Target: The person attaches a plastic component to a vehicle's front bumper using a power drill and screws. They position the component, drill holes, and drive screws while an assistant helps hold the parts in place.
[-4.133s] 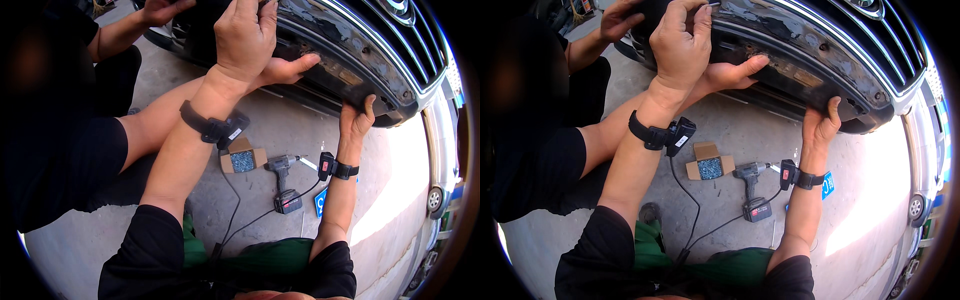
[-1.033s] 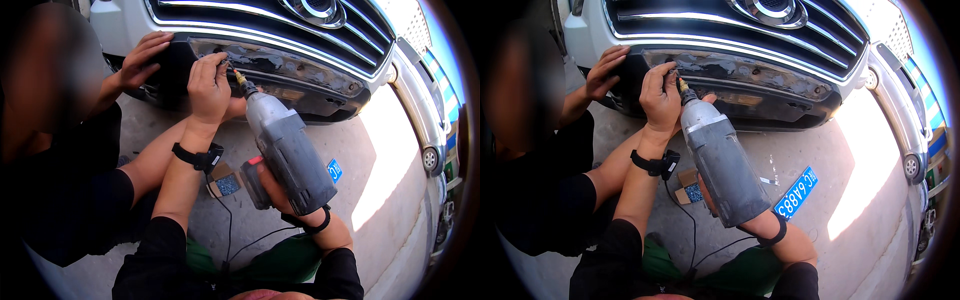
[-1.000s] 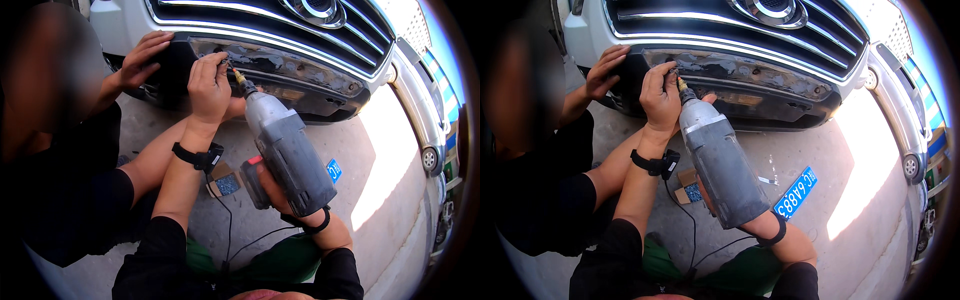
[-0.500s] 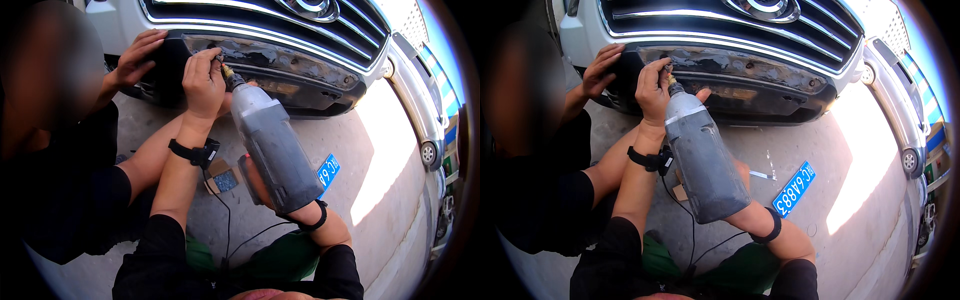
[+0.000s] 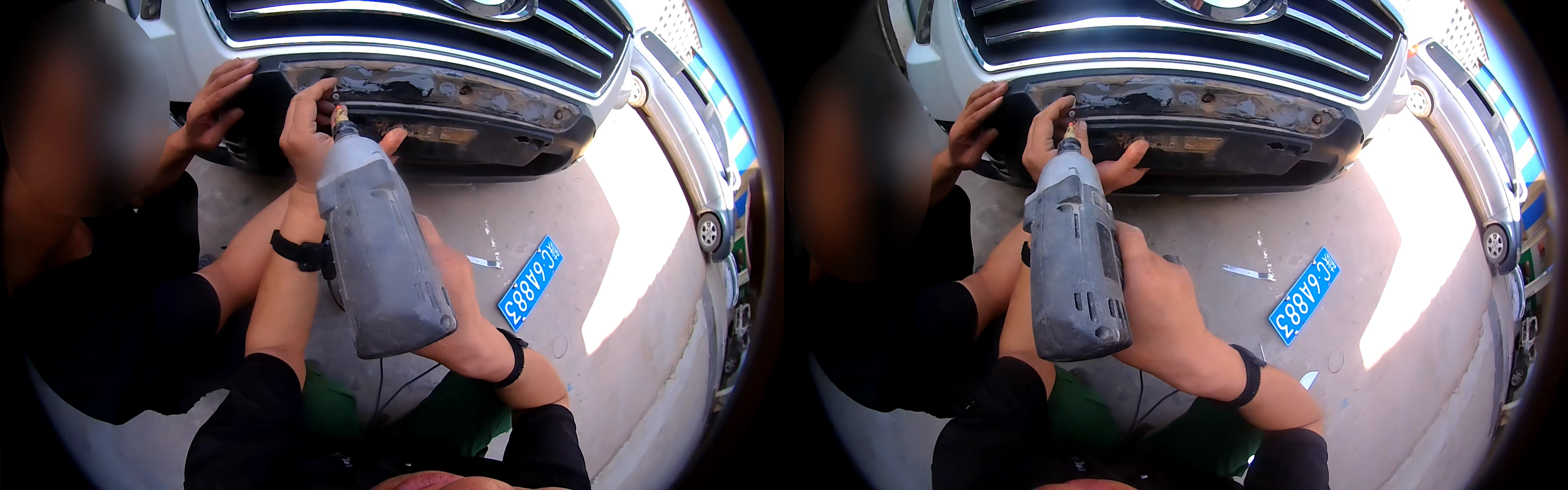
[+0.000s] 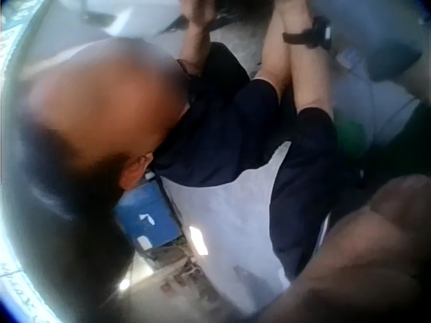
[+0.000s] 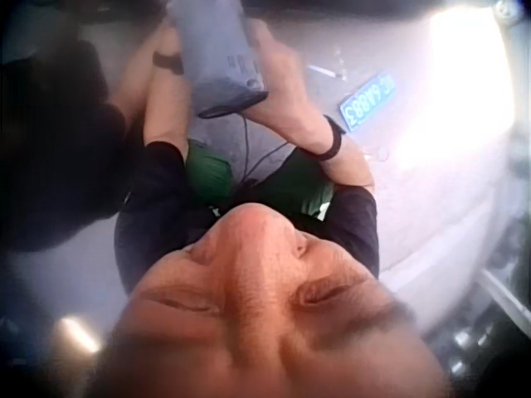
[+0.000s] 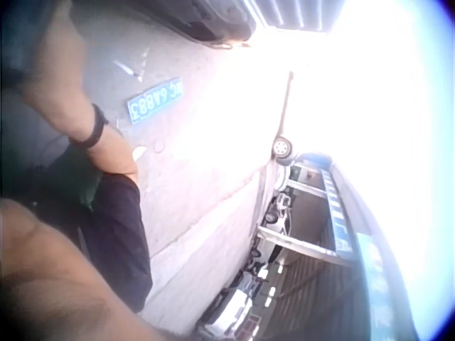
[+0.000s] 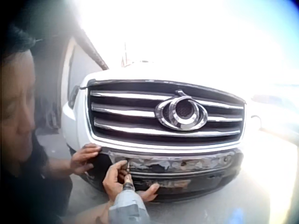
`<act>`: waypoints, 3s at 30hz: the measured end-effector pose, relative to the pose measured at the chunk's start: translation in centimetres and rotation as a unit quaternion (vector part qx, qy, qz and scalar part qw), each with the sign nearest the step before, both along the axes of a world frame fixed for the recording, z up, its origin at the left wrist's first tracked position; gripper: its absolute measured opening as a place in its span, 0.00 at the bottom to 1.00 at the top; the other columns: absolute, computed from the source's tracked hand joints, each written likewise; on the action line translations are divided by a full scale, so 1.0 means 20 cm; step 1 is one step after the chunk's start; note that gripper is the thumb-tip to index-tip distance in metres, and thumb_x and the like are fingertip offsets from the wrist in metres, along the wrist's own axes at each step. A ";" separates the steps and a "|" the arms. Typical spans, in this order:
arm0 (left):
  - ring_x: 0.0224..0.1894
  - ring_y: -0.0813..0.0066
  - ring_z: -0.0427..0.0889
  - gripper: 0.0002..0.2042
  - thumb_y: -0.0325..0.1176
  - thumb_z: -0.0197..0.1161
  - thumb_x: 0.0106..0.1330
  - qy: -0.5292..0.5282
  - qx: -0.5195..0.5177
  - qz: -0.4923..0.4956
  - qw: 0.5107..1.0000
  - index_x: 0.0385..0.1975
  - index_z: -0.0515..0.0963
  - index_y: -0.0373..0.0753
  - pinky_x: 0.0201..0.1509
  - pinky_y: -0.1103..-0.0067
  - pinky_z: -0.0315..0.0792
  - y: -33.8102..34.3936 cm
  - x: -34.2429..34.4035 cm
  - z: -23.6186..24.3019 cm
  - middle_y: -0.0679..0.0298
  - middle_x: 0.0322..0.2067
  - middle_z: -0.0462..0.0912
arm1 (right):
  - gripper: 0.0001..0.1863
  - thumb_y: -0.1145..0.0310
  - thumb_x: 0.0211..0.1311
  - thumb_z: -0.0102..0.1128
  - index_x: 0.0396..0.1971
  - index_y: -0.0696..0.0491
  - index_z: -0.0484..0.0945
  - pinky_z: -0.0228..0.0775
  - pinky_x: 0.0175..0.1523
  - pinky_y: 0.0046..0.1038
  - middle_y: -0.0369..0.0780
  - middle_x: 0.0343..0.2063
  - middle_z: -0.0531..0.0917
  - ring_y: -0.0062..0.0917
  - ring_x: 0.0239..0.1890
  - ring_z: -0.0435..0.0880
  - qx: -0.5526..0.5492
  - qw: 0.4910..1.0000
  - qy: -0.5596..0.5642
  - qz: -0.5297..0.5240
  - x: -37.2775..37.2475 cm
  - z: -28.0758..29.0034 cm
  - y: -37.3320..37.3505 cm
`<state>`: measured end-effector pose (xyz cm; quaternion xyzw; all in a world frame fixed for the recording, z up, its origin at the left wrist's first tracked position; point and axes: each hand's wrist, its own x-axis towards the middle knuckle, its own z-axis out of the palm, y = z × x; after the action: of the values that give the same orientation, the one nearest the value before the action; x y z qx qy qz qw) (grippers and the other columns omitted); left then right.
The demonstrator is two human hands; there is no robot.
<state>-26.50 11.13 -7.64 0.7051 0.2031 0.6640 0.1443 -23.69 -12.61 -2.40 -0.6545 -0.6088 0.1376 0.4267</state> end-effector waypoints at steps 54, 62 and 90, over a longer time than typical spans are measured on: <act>0.54 0.60 0.78 0.28 0.54 0.80 0.44 -0.021 0.052 -0.298 0.953 0.38 0.77 0.46 0.70 0.34 0.42 -0.64 -0.59 0.19 0.63 0.41 0.82 | 0.26 0.47 0.73 0.39 0.57 0.51 0.68 0.76 0.46 0.29 0.38 0.45 0.81 0.26 0.47 0.82 -0.173 0.784 0.596 -0.001 -0.24 0.01 0.15; 0.51 0.62 0.79 0.26 0.61 0.73 0.51 -0.056 0.061 -0.300 0.950 0.36 0.74 0.48 0.69 0.33 0.46 -0.57 -0.65 0.13 0.66 0.38 0.81 | 0.27 0.45 0.74 0.36 0.57 0.51 0.69 0.76 0.47 0.29 0.37 0.45 0.81 0.26 0.47 0.82 -0.174 0.796 0.579 -0.013 -0.29 -0.03 0.19; 0.51 0.67 0.79 0.24 0.63 0.67 0.57 -0.048 0.105 -0.309 0.944 0.35 0.73 0.50 0.70 0.35 0.50 -0.51 -0.65 0.08 0.70 0.39 0.80 | 0.27 0.45 0.75 0.33 0.55 0.51 0.71 0.76 0.48 0.31 0.40 0.45 0.83 0.29 0.47 0.83 -0.187 0.863 0.469 -0.003 -0.31 -0.06 0.22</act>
<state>-39.42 0.86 -6.09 0.7114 -0.1029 0.6378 0.2767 -29.95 -8.25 -3.53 -0.5820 -0.2970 0.5386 0.5319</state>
